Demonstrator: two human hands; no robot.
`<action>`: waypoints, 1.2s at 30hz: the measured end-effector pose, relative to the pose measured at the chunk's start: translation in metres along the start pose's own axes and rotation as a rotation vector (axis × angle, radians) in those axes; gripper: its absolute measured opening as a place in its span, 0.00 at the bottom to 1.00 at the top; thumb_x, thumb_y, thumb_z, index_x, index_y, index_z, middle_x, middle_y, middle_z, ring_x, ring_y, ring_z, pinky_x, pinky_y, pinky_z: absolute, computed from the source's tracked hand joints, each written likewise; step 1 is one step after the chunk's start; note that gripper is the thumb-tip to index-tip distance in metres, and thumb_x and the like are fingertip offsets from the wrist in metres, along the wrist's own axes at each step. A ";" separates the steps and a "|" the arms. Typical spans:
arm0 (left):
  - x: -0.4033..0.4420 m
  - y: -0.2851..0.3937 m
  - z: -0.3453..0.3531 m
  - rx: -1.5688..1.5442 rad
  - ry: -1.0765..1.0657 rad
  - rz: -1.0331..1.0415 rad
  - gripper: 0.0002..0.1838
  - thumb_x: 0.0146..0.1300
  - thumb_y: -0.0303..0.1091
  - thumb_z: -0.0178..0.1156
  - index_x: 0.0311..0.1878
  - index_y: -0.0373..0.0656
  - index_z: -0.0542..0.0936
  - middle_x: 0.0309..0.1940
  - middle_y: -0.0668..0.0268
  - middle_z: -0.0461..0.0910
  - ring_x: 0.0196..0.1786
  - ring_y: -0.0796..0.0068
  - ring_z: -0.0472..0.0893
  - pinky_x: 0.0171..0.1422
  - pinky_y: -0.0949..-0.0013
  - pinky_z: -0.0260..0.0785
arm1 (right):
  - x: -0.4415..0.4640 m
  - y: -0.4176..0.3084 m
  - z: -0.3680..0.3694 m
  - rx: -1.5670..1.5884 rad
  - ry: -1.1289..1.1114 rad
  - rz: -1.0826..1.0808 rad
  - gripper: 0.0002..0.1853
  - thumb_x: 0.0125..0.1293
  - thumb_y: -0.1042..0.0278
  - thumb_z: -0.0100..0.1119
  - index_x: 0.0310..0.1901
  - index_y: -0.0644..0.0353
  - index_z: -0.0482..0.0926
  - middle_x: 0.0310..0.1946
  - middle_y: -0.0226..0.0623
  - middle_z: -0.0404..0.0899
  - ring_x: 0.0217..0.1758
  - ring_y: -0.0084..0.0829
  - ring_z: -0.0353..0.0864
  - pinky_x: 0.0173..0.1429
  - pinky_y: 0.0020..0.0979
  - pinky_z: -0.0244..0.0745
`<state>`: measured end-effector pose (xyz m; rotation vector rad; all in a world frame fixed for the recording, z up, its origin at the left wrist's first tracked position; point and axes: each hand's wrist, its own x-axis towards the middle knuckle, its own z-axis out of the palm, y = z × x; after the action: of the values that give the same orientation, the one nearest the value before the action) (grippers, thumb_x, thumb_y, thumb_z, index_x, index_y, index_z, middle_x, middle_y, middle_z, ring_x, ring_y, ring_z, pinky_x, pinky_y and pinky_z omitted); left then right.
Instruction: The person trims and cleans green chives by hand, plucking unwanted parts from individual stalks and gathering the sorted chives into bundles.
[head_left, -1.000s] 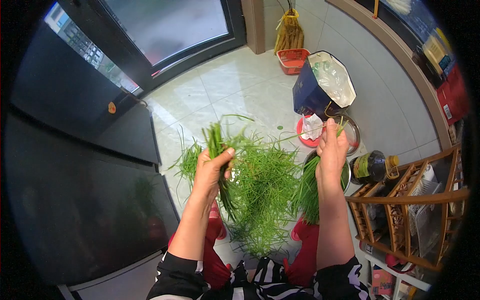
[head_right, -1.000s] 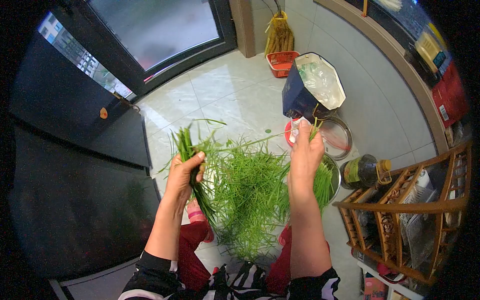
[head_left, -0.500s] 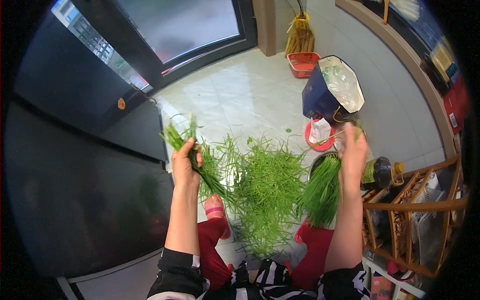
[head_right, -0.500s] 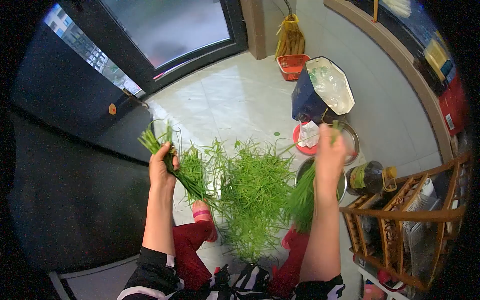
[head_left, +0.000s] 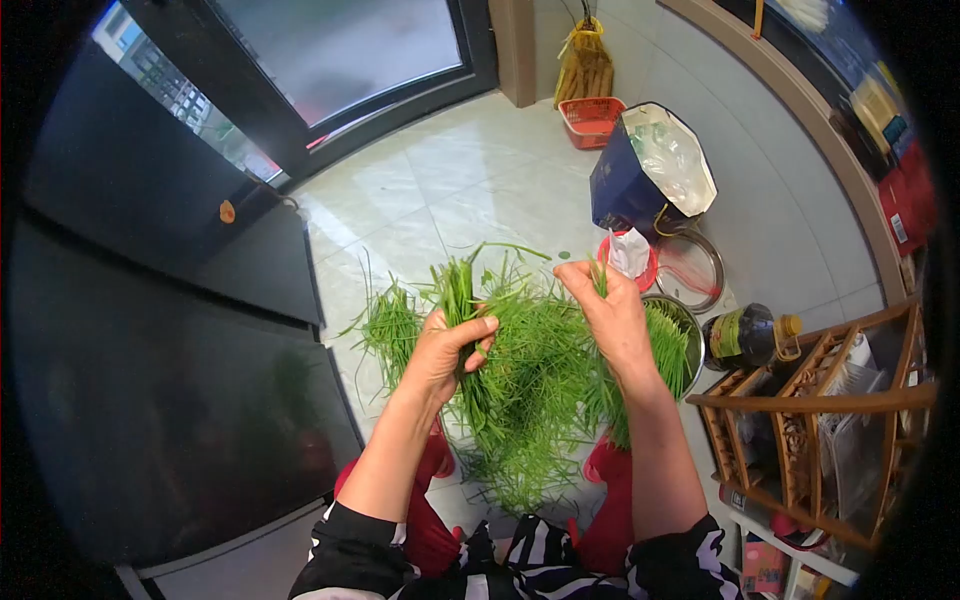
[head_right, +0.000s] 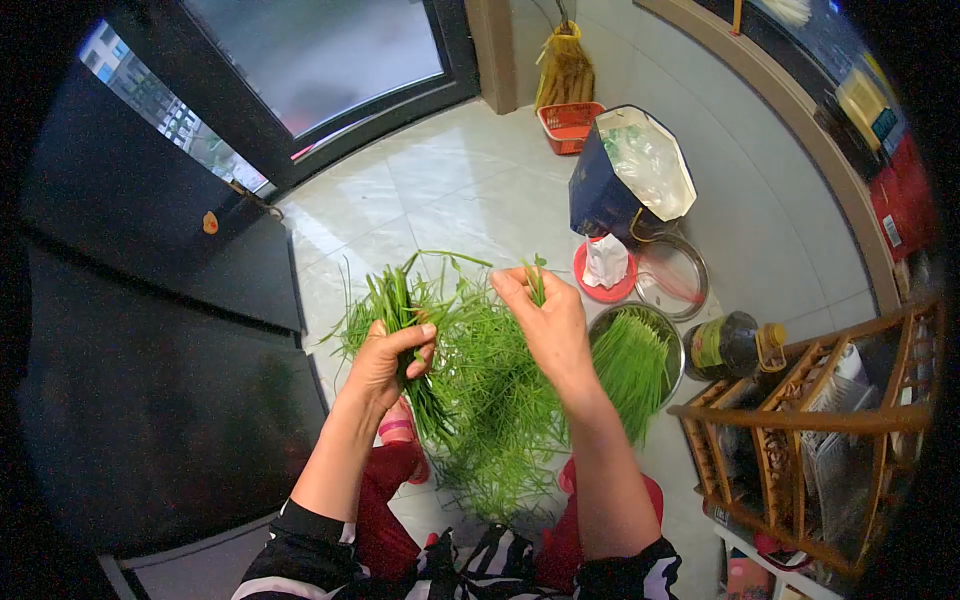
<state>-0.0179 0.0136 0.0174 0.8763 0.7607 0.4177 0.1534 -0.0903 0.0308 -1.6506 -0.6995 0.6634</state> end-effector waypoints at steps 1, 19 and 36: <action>0.000 -0.001 0.001 0.000 -0.001 -0.002 0.08 0.55 0.27 0.62 0.36 0.40 0.73 0.18 0.69 0.72 0.14 0.82 0.66 0.16 0.79 0.54 | -0.002 -0.007 0.000 0.042 0.000 0.038 0.15 0.61 0.58 0.62 0.37 0.64 0.81 0.26 0.25 0.76 0.31 0.16 0.71 0.37 0.23 0.67; 0.009 0.012 -0.035 -0.265 0.180 0.062 0.07 0.59 0.33 0.61 0.34 0.44 0.72 0.17 0.67 0.72 0.13 0.78 0.65 0.19 0.74 0.53 | 0.008 0.018 -0.044 -0.349 0.045 -0.064 0.16 0.63 0.58 0.58 0.34 0.67 0.77 0.24 0.32 0.75 0.28 0.22 0.70 0.36 0.28 0.66; 0.003 -0.012 0.016 -0.111 -0.011 -0.001 0.07 0.59 0.30 0.61 0.37 0.43 0.72 0.18 0.66 0.74 0.14 0.80 0.68 0.17 0.78 0.54 | -0.005 0.006 0.020 0.095 0.107 -0.032 0.12 0.60 0.64 0.63 0.37 0.66 0.82 0.30 0.31 0.81 0.34 0.19 0.76 0.43 0.24 0.71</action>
<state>-0.0039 -0.0003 0.0132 0.7734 0.7210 0.4497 0.1357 -0.0817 0.0215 -1.5721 -0.6076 0.5723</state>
